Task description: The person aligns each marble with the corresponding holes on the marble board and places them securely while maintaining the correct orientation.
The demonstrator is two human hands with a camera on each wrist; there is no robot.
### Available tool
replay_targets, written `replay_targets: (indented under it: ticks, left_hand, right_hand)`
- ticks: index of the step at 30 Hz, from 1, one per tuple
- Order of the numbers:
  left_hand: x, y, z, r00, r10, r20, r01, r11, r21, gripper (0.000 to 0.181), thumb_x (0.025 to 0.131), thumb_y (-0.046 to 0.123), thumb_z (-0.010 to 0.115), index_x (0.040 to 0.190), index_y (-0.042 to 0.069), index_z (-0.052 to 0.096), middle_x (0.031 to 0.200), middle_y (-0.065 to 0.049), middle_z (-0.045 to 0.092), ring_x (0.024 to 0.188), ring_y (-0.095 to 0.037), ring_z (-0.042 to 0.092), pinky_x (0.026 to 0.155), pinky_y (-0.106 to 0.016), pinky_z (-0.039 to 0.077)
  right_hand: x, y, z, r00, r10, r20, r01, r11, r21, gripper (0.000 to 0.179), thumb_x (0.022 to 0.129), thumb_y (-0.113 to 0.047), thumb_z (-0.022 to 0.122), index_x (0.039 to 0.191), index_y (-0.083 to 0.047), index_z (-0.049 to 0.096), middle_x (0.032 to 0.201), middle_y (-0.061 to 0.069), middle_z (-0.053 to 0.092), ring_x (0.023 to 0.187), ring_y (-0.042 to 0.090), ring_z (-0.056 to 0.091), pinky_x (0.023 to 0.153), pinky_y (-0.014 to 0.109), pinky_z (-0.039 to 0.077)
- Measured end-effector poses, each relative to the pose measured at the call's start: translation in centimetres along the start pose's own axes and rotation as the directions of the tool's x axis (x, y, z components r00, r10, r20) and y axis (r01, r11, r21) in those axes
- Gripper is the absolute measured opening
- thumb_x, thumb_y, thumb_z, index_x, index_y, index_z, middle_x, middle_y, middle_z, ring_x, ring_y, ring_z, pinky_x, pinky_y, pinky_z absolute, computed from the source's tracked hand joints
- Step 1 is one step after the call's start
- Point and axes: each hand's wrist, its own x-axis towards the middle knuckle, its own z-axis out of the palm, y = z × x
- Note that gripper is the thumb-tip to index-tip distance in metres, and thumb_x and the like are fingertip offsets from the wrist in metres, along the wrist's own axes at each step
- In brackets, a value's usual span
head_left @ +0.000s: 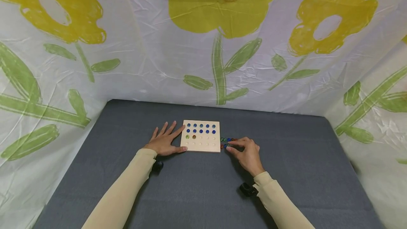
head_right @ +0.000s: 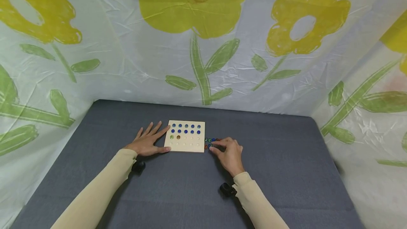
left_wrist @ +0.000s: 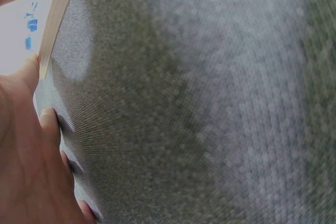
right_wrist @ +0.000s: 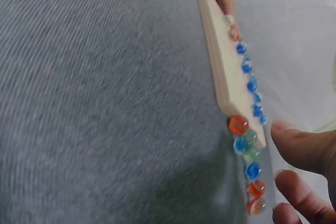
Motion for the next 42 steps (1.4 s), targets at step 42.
replay_targets:
  ticks: [42]
  left_hand:
    - [-0.6, 0.9, -0.9, 1.0, -0.002, 0.015, 0.002, 1.0, 0.014, 0.1, 0.088, 0.078, 0.054, 0.165, 0.03, 0.014, 0.171, -0.009, -0.001, 0.155, -0.037, -0.009, 0.12, -0.062, -0.01]
  right_hand:
    - [1.7, -4.4, 3.6, 0.995, -0.094, 0.011, 0.092, 0.988, 0.128, 0.015, 0.084, -0.014, 0.085, 0.098, -0.01, 0.083, 0.087, 0.004, 0.067, 0.08, 0.032, 0.058, 0.101, 0.066, 0.027]
